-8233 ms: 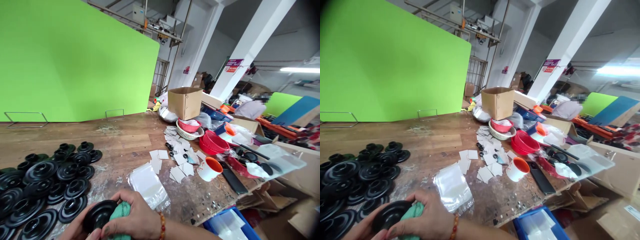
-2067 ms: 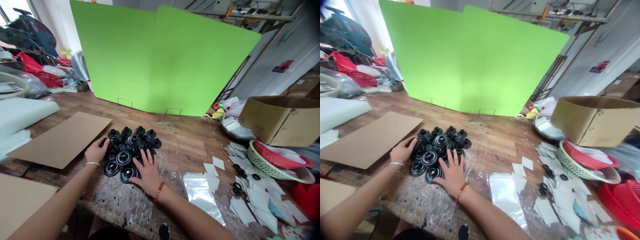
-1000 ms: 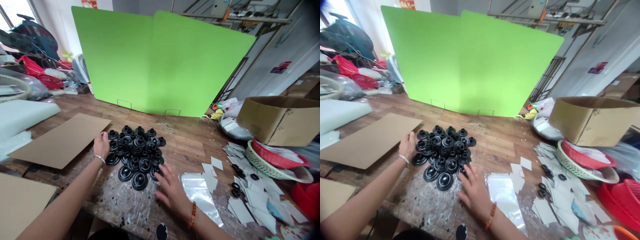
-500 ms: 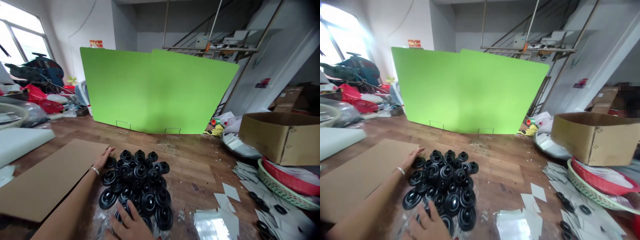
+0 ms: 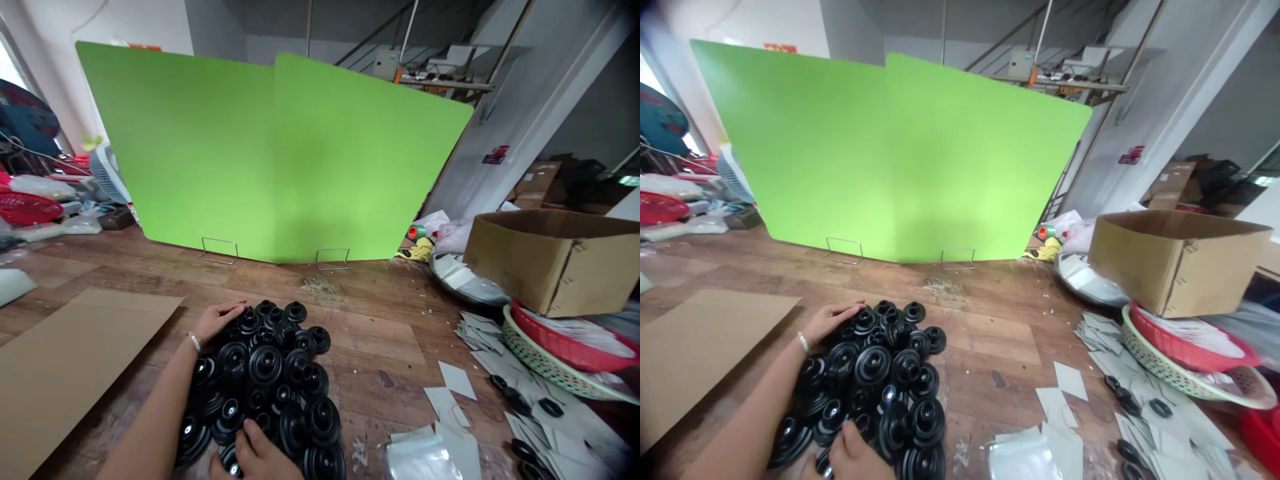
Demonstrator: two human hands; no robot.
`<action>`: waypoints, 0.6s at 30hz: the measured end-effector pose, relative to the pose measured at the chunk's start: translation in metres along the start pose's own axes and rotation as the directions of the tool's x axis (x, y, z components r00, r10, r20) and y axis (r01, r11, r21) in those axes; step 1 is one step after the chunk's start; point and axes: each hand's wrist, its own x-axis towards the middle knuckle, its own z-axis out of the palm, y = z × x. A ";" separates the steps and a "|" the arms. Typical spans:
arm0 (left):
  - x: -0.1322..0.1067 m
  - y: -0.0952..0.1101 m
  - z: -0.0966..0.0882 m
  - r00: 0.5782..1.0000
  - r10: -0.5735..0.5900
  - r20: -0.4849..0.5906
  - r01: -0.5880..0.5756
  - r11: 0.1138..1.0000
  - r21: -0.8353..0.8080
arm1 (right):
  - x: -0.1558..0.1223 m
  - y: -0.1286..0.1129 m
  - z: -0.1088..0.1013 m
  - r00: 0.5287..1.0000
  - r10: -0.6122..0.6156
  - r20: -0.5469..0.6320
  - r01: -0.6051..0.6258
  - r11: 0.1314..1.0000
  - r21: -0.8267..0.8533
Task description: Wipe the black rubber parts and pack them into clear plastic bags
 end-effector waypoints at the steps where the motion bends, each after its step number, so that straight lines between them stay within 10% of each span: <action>1: 0.003 0.001 0.007 1.000 0.005 0.014 -0.005 1.000 -0.003 | -0.004 0.006 -0.004 1.000 -0.024 -0.008 0.024 1.000 -0.012; 18: 0.036 0.027 0.074 0.997 0.049 0.068 -0.046 0.998 -0.041 | -0.023 0.070 -0.114 0.956 0.047 0.290 -0.083 0.990 0.111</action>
